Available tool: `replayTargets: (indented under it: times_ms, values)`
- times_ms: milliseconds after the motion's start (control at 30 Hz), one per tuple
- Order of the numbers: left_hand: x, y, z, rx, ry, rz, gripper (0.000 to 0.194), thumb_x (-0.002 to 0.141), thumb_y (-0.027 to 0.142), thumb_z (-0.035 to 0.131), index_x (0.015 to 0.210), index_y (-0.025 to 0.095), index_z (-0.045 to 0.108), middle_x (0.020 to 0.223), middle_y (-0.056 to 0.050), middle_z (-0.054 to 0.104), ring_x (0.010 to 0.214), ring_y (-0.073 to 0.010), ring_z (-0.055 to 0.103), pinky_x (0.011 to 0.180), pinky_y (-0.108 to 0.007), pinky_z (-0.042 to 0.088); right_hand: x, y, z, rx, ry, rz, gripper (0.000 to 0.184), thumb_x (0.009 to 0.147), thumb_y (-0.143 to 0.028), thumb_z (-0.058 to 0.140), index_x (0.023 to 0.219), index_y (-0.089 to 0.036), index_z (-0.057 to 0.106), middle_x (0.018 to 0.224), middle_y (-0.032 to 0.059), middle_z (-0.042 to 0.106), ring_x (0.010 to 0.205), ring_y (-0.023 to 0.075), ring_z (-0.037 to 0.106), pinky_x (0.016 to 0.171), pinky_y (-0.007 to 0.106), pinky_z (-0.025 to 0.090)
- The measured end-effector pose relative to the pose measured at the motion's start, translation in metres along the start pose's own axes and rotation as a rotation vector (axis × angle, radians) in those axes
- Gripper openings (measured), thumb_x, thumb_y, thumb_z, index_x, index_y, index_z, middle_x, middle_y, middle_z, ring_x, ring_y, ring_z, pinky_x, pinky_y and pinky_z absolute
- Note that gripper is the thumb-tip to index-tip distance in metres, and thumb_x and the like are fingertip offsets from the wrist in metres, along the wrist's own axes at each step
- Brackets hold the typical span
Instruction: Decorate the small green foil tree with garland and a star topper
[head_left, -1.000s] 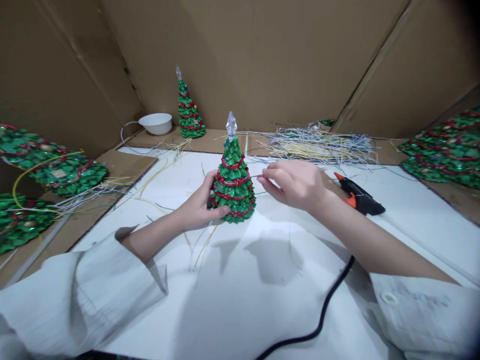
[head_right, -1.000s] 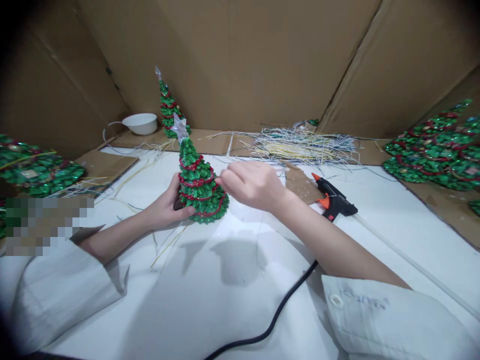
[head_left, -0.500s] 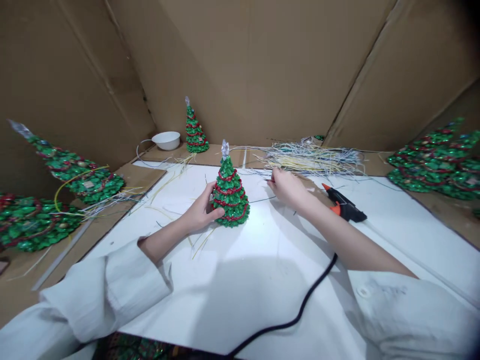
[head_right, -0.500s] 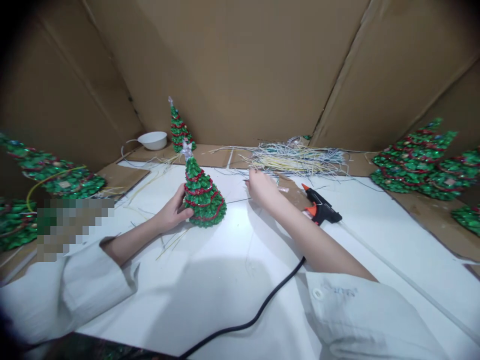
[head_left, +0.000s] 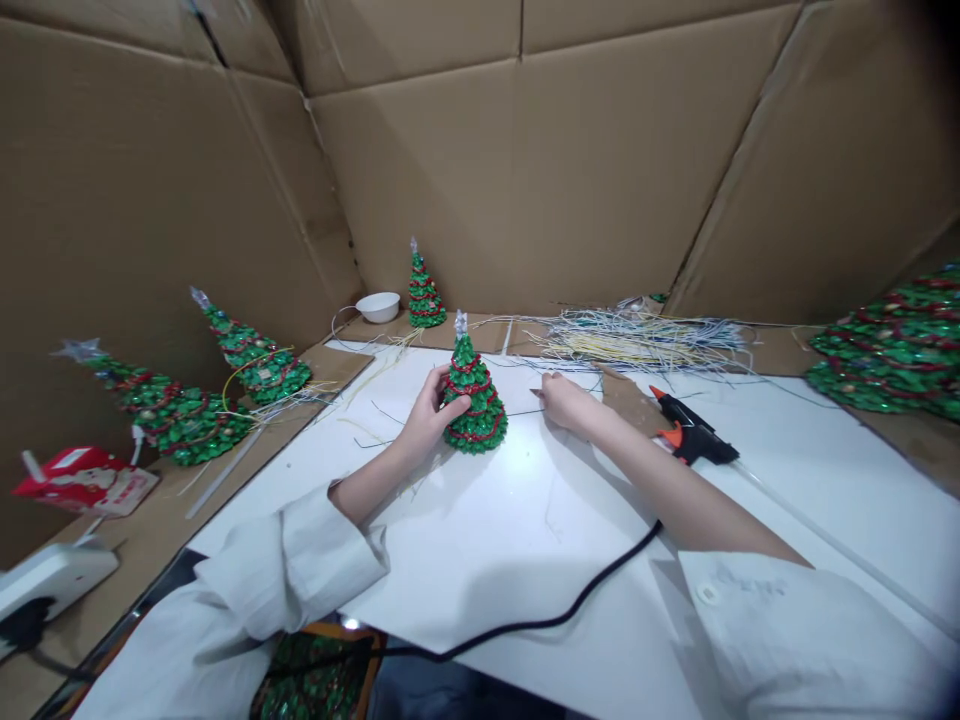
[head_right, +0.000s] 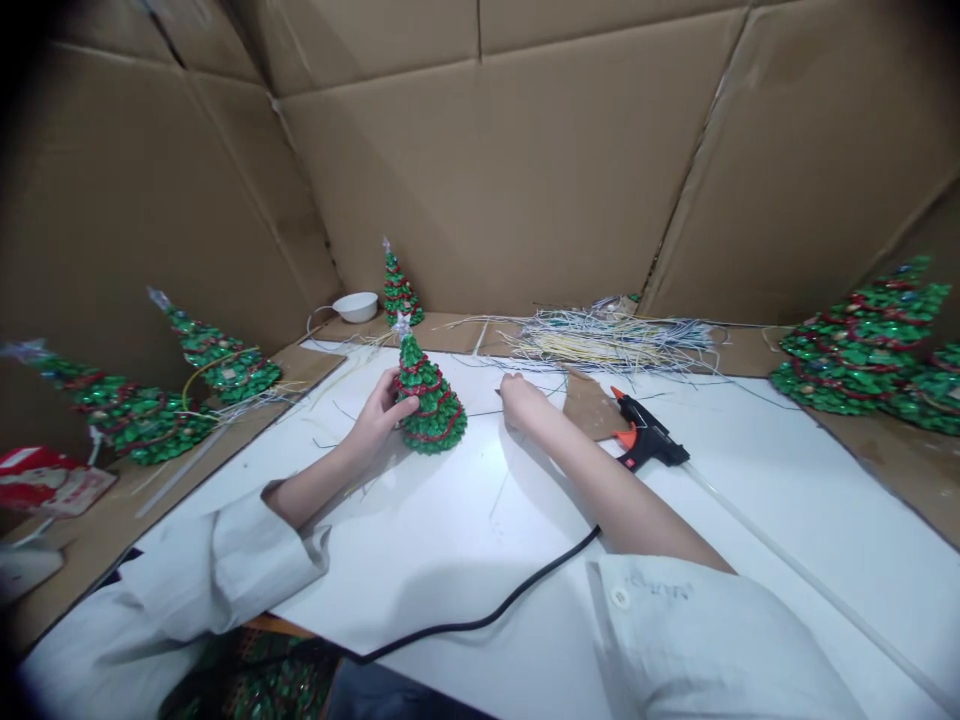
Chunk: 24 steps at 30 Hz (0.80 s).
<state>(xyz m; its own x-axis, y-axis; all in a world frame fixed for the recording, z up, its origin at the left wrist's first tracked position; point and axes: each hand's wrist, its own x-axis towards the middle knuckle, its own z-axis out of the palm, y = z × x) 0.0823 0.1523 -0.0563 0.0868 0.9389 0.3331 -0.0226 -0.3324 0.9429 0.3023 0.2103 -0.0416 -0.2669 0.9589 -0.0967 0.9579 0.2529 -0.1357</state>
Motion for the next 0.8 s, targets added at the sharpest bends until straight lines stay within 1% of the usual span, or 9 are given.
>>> replayTargets:
  times_ms: [133, 300, 500, 667, 733, 800]
  values:
    - [0.001, 0.001, -0.002, -0.022, -0.016, -0.001, 0.05, 0.076, 0.036, 0.072, 0.118, 0.021, 0.05, 0.12, -0.007, 0.06, 0.114, -0.0224, 0.055, 0.098, -0.035, 0.043, -0.002, -0.002, -0.001, 0.005, 0.01, -0.009, 0.029, 0.089, -0.009, 0.044, 0.116, -0.005, 0.054, 0.115, 0.0221, 0.06, 0.103, 0.0257, 0.063, 0.075, 0.027, 0.043]
    - [0.0, 0.0, -0.003, -0.077, -0.028, -0.048, 0.051, 0.075, 0.032, 0.072, 0.12, 0.023, 0.049, 0.121, -0.006, 0.06, 0.116, -0.0225, 0.054, 0.099, -0.036, 0.042, -0.002, -0.003, -0.002, -0.019, 0.011, -0.012, 0.029, 0.089, -0.011, 0.043, 0.114, -0.007, 0.057, 0.115, 0.0193, 0.061, 0.103, 0.0257, 0.063, 0.076, 0.028, 0.043]
    - [-0.001, 0.004, 0.002, -0.219, -0.003, -0.124, 0.045, 0.074, 0.02, 0.066, 0.116, 0.026, 0.052, 0.115, -0.001, 0.061, 0.111, -0.0211, 0.055, 0.098, -0.038, 0.042, -0.005, -0.004, -0.004, -0.051, -0.002, -0.012, 0.03, 0.089, -0.019, 0.048, 0.115, -0.008, 0.057, 0.119, 0.0199, 0.059, 0.107, 0.0263, 0.061, 0.081, 0.029, 0.043]
    - [-0.004, 0.003, 0.009, -0.305, 0.001, -0.151, 0.046, 0.071, 0.014, 0.061, 0.113, 0.028, 0.051, 0.109, 0.001, 0.061, 0.105, -0.0203, 0.057, 0.093, -0.038, 0.045, -0.006, -0.006, -0.003, -0.094, -0.006, -0.019, 0.032, 0.09, -0.023, 0.046, 0.116, -0.007, 0.056, 0.118, 0.0191, 0.059, 0.106, 0.0269, 0.061, 0.08, 0.03, 0.044]
    - [-0.003, 0.003, 0.008, -0.279, -0.026, -0.141, 0.047, 0.071, 0.016, 0.062, 0.115, 0.028, 0.051, 0.115, -0.001, 0.06, 0.11, -0.022, 0.056, 0.094, -0.039, 0.044, -0.006, -0.006, -0.002, -0.115, -0.004, -0.023, 0.032, 0.091, -0.023, 0.045, 0.116, -0.007, 0.056, 0.117, 0.019, 0.059, 0.106, 0.027, 0.062, 0.079, 0.03, 0.044]
    - [0.002, 0.007, 0.0, -0.177, -0.081, -0.136, 0.052, 0.073, 0.021, 0.066, 0.121, 0.027, 0.049, 0.127, -0.005, 0.056, 0.12, -0.0259, 0.051, 0.098, -0.042, 0.041, -0.004, -0.005, 0.0, -0.132, -0.004, -0.026, 0.032, 0.091, -0.023, 0.044, 0.115, -0.006, 0.056, 0.116, 0.0187, 0.06, 0.106, 0.0271, 0.062, 0.078, 0.03, 0.045]
